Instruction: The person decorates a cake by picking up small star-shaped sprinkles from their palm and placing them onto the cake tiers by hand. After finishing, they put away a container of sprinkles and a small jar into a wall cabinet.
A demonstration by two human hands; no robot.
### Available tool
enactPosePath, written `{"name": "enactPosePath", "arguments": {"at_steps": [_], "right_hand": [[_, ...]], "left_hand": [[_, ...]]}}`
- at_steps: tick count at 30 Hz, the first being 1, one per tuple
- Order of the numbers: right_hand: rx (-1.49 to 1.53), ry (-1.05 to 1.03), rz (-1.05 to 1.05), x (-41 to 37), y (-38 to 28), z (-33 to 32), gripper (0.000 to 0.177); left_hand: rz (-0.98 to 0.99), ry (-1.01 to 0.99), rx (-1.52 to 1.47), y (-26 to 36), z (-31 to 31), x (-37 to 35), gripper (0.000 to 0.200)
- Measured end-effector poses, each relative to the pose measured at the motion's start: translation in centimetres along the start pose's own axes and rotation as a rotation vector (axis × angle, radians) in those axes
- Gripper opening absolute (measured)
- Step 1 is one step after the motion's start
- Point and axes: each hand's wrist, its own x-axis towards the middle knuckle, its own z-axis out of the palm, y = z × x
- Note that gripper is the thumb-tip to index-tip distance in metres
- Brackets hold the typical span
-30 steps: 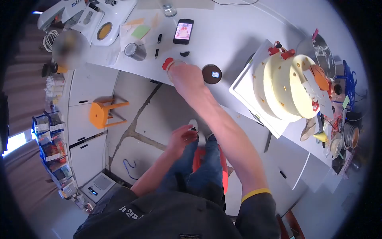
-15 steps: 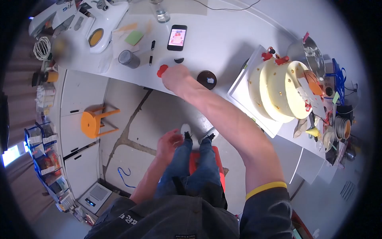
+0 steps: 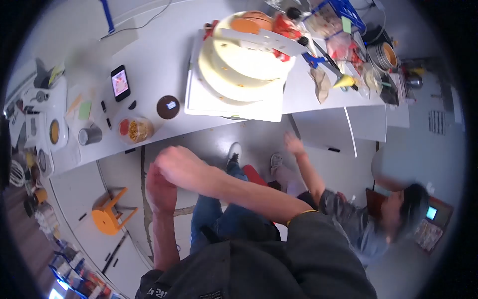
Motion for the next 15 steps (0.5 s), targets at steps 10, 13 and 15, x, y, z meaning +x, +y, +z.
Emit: {"name": "enactPosePath", "arguments": {"at_steps": [10,13,15], "right_hand": [[-0.061,0.446,0.163,-11.7,5.5,-4.7,0.025],[0.049,0.549,0.205,-14.3,7.3,-7.1,0.023],[0.073,0.646,0.189,-15.6,8.8,-8.5,0.020]], "left_hand": [[-0.281,-0.219,0.079,-8.4,8.1,3.5,0.037],[-0.320,-0.302,0.085,-10.7,10.6,4.1,0.036],[-0.340,-0.276,0.082,-12.4,11.8,4.7,0.037]]}}
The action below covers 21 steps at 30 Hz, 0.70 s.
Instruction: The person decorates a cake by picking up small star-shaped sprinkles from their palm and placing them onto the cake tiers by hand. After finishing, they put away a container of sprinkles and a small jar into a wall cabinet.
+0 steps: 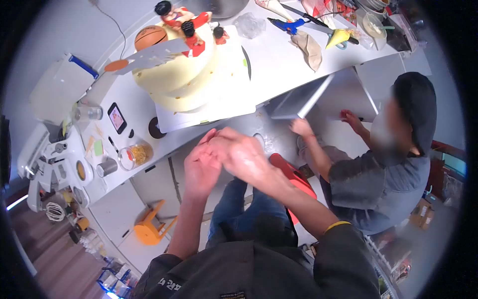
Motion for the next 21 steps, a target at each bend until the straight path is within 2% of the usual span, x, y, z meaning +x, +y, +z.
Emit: {"name": "enactPosePath", "arguments": {"at_steps": [3,5,9,13,18,21], "right_hand": [[0.218,0.072,0.152,1.5,0.1,-3.9,0.014],[0.234,0.150,0.175,2.4,1.4,-5.6,0.012],[0.371,0.290,0.303,6.0,2.5,-8.1,0.015],[0.596,0.285,0.416,9.5,2.6,-9.4,0.018],[0.623,0.237,0.364,12.2,3.1,-9.3,0.022],[0.634,0.225,0.325,12.8,3.5,-8.8,0.023]], "left_hand": [[-0.016,-0.048,-0.028,-1.5,-0.3,1.3,0.039],[-0.010,-0.024,0.031,-2.2,0.8,1.5,0.040],[-0.028,-0.017,0.078,-3.2,-0.2,2.4,0.041],[-0.034,0.112,0.111,-3.3,0.7,3.3,0.049],[0.024,0.119,0.087,-3.8,0.6,4.7,0.059],[0.064,0.100,0.105,-3.8,0.5,5.4,0.057]]}}
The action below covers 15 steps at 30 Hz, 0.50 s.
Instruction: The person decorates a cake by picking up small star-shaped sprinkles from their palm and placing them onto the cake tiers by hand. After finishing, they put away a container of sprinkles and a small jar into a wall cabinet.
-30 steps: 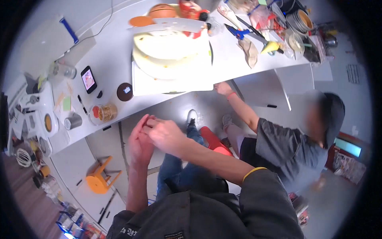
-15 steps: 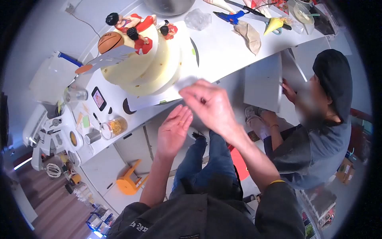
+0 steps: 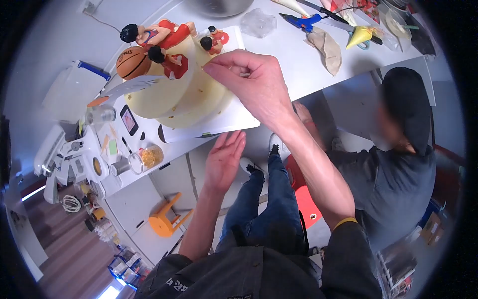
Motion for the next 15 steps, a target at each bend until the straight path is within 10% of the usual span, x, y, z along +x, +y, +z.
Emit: {"name": "enactPosePath", "arguments": {"at_steps": [15], "right_hand": [[-0.048,0.022,-0.117,1.0,1.7,0.7,0.021]], "left_hand": [[0.036,0.036,0.029,-0.1,0.2,0.4,0.050]]}}
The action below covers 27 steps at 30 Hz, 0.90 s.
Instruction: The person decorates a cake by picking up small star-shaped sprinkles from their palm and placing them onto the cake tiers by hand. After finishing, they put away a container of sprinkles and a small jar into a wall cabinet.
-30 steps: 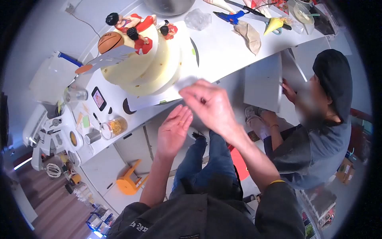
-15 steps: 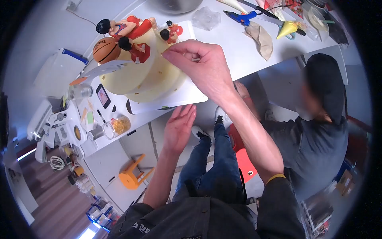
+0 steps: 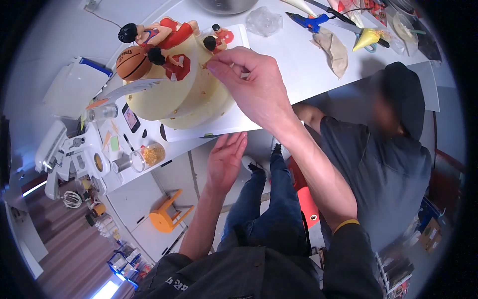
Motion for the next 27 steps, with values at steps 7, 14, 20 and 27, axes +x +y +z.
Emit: {"name": "enactPosePath", "arguments": {"at_steps": [7,14,20,27], "right_hand": [[-0.011,0.002,-0.001,0.04,-0.04,0.22,0.021],[-0.069,0.005,0.006,0.08,-0.35,0.29,0.018],[-0.025,0.062,-0.029,-0.04,0.04,0.55,0.018],[0.002,0.078,0.000,-0.14,-0.24,0.76,0.018]], "left_hand": [[-0.006,-0.013,0.012,0.06,-0.07,0.05,0.050],[-0.013,-0.010,0.005,0.25,0.35,-0.16,0.051],[-0.014,-0.009,0.008,0.27,0.33,-0.15,0.051],[-0.008,-0.001,0.000,0.28,0.23,-0.23,0.051]]}}
